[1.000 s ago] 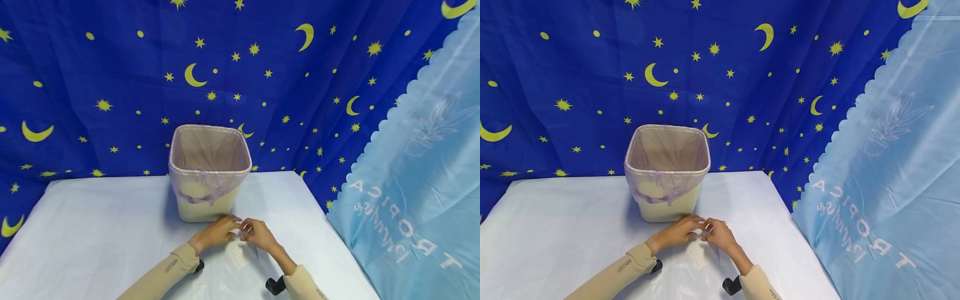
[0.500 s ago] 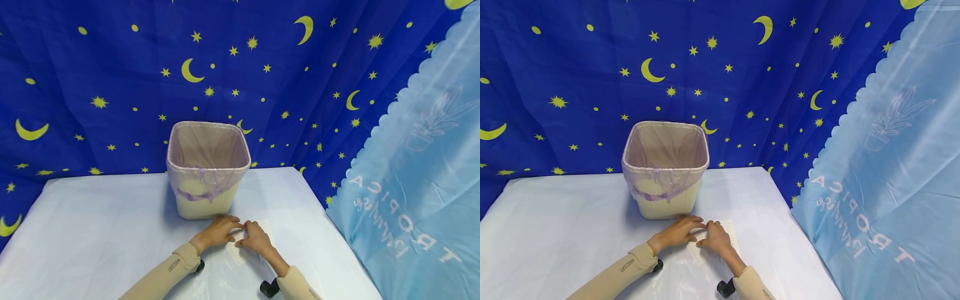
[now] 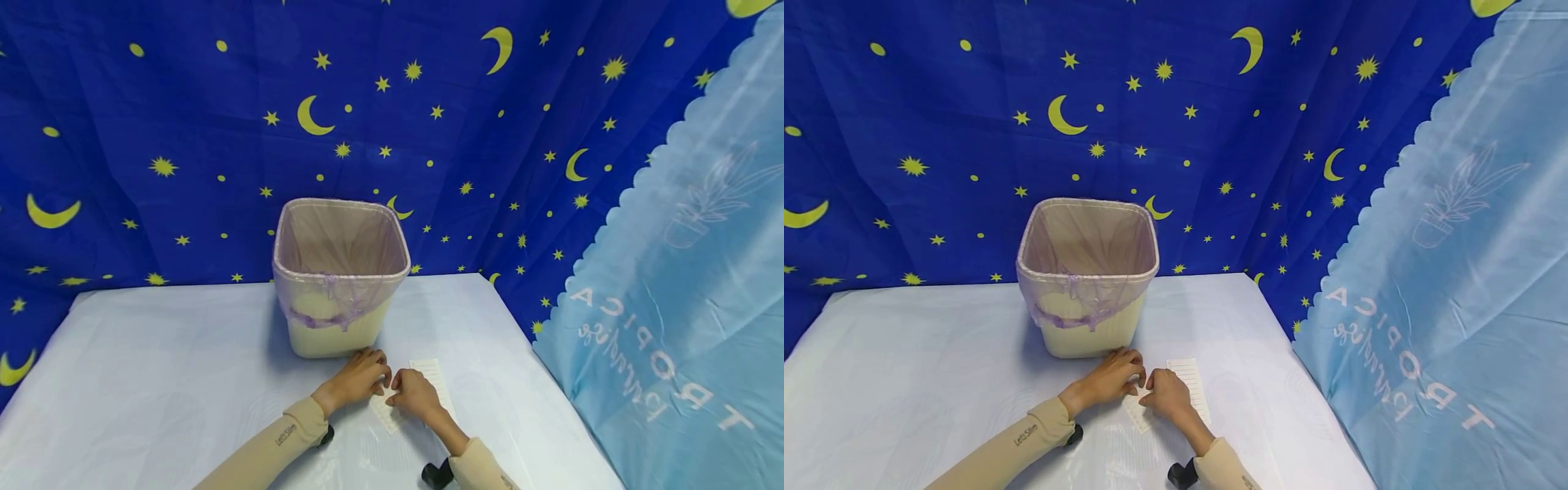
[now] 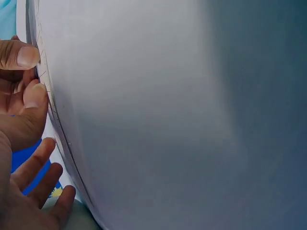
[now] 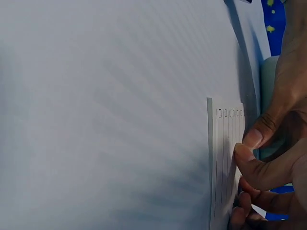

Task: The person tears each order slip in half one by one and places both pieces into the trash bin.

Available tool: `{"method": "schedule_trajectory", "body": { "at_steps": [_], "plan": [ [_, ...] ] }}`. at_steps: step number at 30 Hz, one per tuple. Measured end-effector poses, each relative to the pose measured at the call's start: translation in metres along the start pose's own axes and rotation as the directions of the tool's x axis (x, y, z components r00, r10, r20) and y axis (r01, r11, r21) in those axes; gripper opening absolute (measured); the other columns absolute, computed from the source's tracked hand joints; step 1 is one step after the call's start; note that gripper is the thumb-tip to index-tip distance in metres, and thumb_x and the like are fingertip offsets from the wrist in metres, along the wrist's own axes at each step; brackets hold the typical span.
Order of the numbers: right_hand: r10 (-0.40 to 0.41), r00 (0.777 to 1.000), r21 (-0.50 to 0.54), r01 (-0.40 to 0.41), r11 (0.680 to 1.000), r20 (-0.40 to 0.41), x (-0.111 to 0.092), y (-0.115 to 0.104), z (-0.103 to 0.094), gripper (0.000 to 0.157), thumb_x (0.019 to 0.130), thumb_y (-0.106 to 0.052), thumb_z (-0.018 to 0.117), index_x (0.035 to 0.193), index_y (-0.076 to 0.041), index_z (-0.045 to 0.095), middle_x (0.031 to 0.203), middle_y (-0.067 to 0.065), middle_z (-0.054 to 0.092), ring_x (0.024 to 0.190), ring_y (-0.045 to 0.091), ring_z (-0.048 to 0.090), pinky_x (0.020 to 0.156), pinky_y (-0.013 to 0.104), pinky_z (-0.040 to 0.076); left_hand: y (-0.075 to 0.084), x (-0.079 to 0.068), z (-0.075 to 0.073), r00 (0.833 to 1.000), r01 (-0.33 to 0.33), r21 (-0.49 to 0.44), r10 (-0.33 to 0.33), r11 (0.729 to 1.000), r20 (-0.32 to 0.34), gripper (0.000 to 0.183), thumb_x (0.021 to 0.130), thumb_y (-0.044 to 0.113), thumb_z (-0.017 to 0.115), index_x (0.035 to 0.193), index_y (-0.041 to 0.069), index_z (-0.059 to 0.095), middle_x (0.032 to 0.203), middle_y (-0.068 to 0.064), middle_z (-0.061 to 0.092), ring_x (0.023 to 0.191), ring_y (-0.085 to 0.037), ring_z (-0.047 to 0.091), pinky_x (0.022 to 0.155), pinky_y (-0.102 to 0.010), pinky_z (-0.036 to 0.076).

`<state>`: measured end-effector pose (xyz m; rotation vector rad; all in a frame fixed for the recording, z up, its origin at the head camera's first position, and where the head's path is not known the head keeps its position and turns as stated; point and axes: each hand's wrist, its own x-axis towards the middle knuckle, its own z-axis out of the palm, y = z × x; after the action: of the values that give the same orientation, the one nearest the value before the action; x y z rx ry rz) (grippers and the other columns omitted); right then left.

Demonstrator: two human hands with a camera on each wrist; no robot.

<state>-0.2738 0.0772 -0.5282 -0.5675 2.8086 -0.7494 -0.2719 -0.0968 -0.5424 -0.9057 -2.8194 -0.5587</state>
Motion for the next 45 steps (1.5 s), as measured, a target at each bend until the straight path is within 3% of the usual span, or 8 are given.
{"method": "schedule_trajectory", "body": {
  "at_steps": [9, 16, 20, 25, 30, 36, 40, 45],
  "plan": [
    [-0.039, 0.998, -0.026, 0.037, 0.999, -0.049, -0.002, 0.002, 0.001, 0.033, 0.065, -0.015, 0.085, 0.086, -0.010, 0.060, 0.075, -0.002, 0.049, 0.069, 0.010, 0.041, 0.056, 0.026, 0.036, 0.005, 0.002, -0.002, 0.999, 0.036, 0.052, -0.037, 0.998, 0.035, 0.039, 0.076, 0.024, 0.079, 0.111, 0.016, 0.064, 0.107, 0.001, 0.056, 0.101, -0.020, 0.053, 0.088, -0.041, 0.049],
    [-0.042, 0.998, -0.012, 0.041, 0.999, -0.055, -0.004, 0.002, 0.000, 0.043, 0.067, -0.016, 0.086, 0.098, -0.008, 0.056, 0.081, 0.000, 0.051, 0.071, 0.012, 0.045, 0.058, 0.028, 0.038, 0.009, 0.002, -0.007, 0.992, 0.095, 0.069, -0.100, 0.993, 0.078, 0.030, 0.075, 0.029, 0.079, 0.098, 0.017, 0.063, 0.098, 0.002, 0.055, 0.098, -0.023, 0.052, 0.087, -0.049, 0.046],
    [-0.065, 0.996, -0.043, 0.062, 0.997, -0.063, -0.006, 0.002, 0.000, 0.034, 0.069, -0.018, 0.085, 0.092, -0.008, 0.061, 0.080, 0.000, 0.050, 0.072, 0.012, 0.044, 0.059, 0.027, 0.037, 0.006, 0.002, -0.011, 0.996, 0.044, 0.079, -0.050, 0.996, 0.071, 0.027, 0.072, 0.027, 0.082, 0.085, 0.018, 0.060, 0.089, 0.005, 0.056, 0.089, -0.018, 0.055, 0.082, -0.040, 0.047],
    [-0.097, 0.994, -0.025, 0.096, 0.995, -0.055, -0.007, 0.001, -0.001, 0.017, 0.073, -0.015, 0.081, 0.075, -0.010, 0.064, 0.069, -0.005, 0.045, 0.065, 0.008, 0.039, 0.055, 0.024, 0.033, -0.001, 0.001, -0.021, 0.998, -0.048, 0.076, 0.045, 0.996, 0.041, 0.028, 0.070, 0.025, 0.085, 0.080, 0.016, 0.060, 0.074, 0.006, 0.064, 0.067, -0.009, 0.058, 0.062, -0.025, 0.044],
    [-0.110, 0.994, -0.004, 0.110, 0.994, -0.009, -0.005, 0.000, -0.005, 0.014, 0.078, -0.012, 0.077, 0.075, -0.012, 0.063, 0.056, -0.009, 0.039, 0.051, 0.006, 0.034, 0.045, 0.023, 0.027, -0.002, -0.002, -0.029, 0.996, -0.064, 0.075, 0.059, 0.995, 0.066, 0.027, 0.072, 0.027, 0.084, 0.085, 0.015, 0.063, 0.074, 0.003, 0.068, 0.065, -0.011, 0.060, 0.062, -0.026, 0.045],
    [-0.174, 0.981, -0.051, 0.179, 0.983, 0.086, -0.005, -0.009, -0.010, 0.011, 0.082, -0.015, 0.074, 0.088, -0.011, 0.066, 0.061, -0.006, 0.046, 0.057, 0.008, 0.035, 0.050, 0.025, 0.029, 0.001, -0.008, -0.040, 0.987, -0.031, 0.073, 0.019, 0.997, 0.161, 0.024, 0.072, 0.023, 0.085, 0.082, 0.015, 0.065, 0.073, 0.004, 0.065, 0.063, -0.010, 0.056, 0.059, -0.025, 0.043],
    [-0.230, 0.964, -0.093, 0.244, 0.965, 0.136, -0.007, -0.019, -0.012, 0.012, 0.085, -0.016, 0.072, 0.094, -0.012, 0.067, 0.070, -0.002, 0.060, 0.061, 0.009, 0.045, 0.053, 0.025, 0.036, 0.006, -0.016, -0.056, 0.969, 0.024, 0.067, -0.040, 0.997, 0.245, 0.028, 0.072, 0.026, 0.086, 0.090, 0.012, 0.070, 0.083, 0.002, 0.069, 0.074, -0.015, 0.062, 0.066, -0.028, 0.049],
    [-0.301, 0.943, -0.183, 0.324, 0.928, 0.143, -0.010, -0.038, -0.017, 0.014, 0.087, -0.017, 0.070, 0.100, -0.016, 0.065, 0.076, -0.003, 0.064, 0.070, 0.013, 0.053, 0.054, 0.027, 0.038, 0.004, -0.031, -0.071, 0.962, 0.095, 0.038, -0.101, 0.995, 0.255, 0.032, 0.074, 0.028, 0.084, 0.098, 0.013, 0.070, 0.089, 0.003, 0.069, 0.080, -0.015, 0.063, 0.069, -0.030, 0.050]
  ]
}}
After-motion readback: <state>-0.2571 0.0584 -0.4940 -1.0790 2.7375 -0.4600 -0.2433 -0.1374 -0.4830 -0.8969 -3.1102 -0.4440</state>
